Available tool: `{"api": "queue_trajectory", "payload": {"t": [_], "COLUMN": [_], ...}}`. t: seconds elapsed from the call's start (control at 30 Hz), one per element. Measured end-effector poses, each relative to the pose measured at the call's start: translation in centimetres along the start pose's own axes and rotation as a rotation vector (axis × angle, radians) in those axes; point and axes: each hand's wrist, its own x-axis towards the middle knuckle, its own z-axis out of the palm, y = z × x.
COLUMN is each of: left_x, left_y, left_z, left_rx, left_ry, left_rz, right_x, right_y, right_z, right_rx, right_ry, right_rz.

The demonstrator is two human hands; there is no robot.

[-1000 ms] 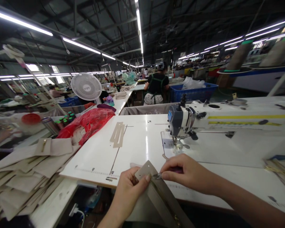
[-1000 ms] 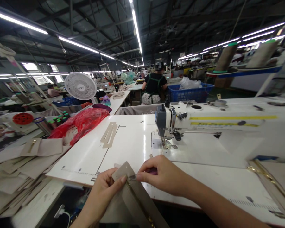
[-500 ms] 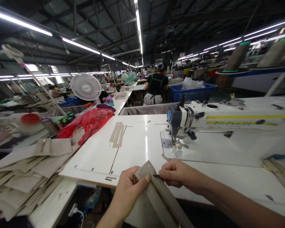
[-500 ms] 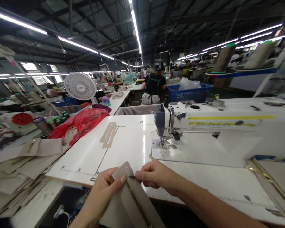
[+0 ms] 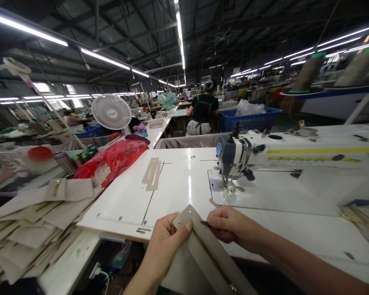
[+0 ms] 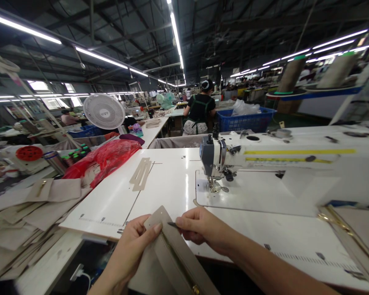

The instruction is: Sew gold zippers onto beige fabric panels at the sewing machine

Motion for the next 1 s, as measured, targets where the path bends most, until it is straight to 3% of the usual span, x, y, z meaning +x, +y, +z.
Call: {"api": "queue_trajectory", "payload": {"t": [0.1,0.27,0.4,0.5,1.0], "left_x": [0.0,-0.1,-0.3,-0.3,-0.3], "left_y": [0.0,0.2,0.5,0.6,0.8], "left_z": [0.0,0.0,0.2,0.3,0.4], "left_rx": [-0.005,0.017,0.044,0.066,0.096], "left_ry": [-0.003,0.036,0.032,0.058,0.046], "left_rz": [0.008,0.013,0.045,0.068,0.091], "right_x": [-0.5,-2.5,-3.5,-3.6,-3.7], "right_y": [-1.0,-3.0,-3.1,-2.8,-3.3], "right_z": [-0.1,0.7,1.3,1.4,2.1], "right_rx": [-0.193,-0.755,-1.147,-1.323,-1.535], "right_ry": [0.091,0.303,0.37,0.416,0.428], "right_rz": [-0.095,-0.382,-0.702,-0.844,-0.885]}}
